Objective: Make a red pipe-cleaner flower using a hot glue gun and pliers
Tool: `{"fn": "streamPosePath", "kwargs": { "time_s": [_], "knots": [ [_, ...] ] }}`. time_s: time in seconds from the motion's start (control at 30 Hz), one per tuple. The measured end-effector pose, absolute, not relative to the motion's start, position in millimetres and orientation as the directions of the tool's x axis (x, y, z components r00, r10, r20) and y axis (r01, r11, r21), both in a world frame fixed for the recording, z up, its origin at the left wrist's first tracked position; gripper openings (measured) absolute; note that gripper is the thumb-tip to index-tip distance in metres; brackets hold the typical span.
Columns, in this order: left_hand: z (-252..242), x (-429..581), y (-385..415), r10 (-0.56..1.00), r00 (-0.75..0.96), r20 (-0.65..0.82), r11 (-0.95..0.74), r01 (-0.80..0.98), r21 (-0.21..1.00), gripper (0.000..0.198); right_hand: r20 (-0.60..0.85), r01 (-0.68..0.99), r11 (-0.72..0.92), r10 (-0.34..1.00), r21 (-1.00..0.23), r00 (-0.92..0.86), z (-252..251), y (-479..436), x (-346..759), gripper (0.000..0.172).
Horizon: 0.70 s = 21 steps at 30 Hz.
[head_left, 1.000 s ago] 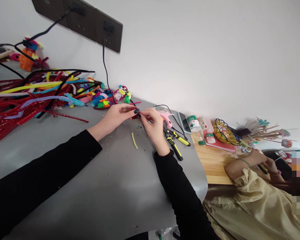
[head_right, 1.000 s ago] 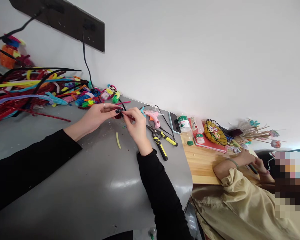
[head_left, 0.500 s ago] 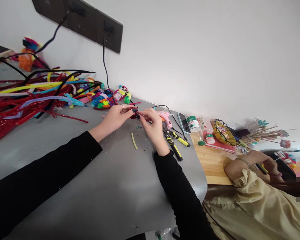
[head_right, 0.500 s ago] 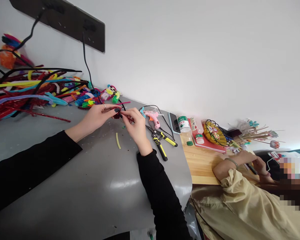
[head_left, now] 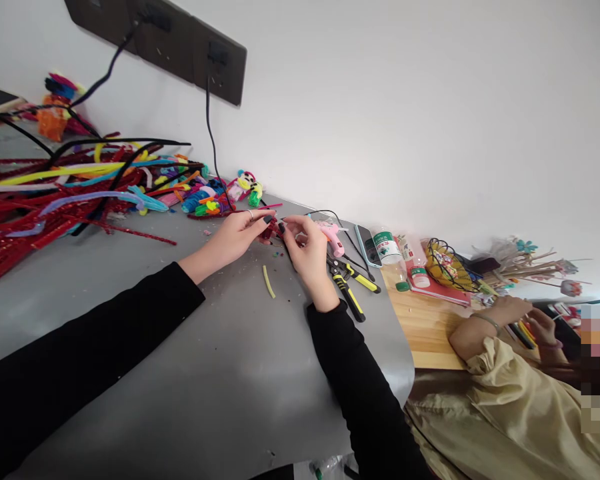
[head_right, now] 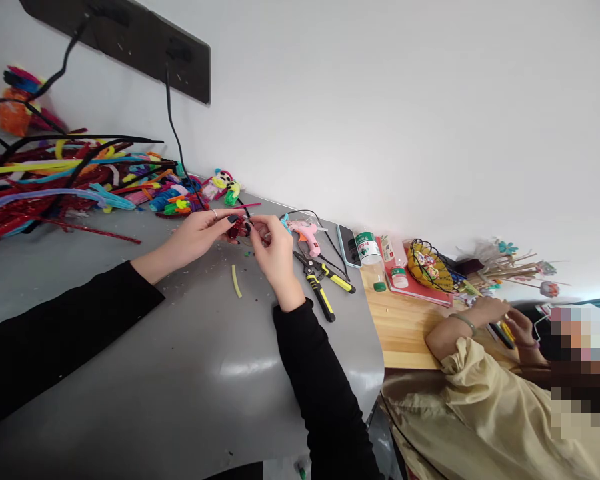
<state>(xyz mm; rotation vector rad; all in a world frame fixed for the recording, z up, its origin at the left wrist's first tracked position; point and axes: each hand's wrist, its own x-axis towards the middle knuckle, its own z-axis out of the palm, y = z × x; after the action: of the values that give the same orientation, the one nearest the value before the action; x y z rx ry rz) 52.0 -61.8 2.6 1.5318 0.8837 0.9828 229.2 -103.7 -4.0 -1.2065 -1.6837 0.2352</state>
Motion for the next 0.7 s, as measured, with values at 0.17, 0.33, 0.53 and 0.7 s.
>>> {"fn": "streamPosePath", "kwargs": {
  "time_s": [0.17, 0.33, 0.53, 0.7],
  "knots": [
    [1.6, 52.6, -62.3, 0.91, 0.383, 0.159, -0.202, 0.074, 0.977, 0.055, 0.649, 0.651, 0.548, 0.753, -0.525, -0.11, -1.6, -104.7, 229.7, 0.015],
    [1.5, 52.5, -61.8, 0.905, 0.401, 0.142, -0.197, 0.099, 0.975, 0.057, 0.671, 0.687, 0.582, 0.719, -0.435, -0.184, -2.8, -105.2, 229.9, 0.019],
    [2.2, 52.5, -61.9, 0.906, 0.41, 0.109, -0.159, 0.091, 0.983, 0.056, 0.669, 0.728, 0.567, 0.715, -0.386, -0.203, -7.9, -103.1, 231.6, 0.023],
    [0.3, 53.0, -61.2, 0.907, 0.409, 0.098, -0.134, 0.061, 0.989, 0.051, 0.655, 0.729, 0.554, 0.731, -0.403, -0.193, -9.3, -102.7, 231.5, 0.021]
  ]
}}
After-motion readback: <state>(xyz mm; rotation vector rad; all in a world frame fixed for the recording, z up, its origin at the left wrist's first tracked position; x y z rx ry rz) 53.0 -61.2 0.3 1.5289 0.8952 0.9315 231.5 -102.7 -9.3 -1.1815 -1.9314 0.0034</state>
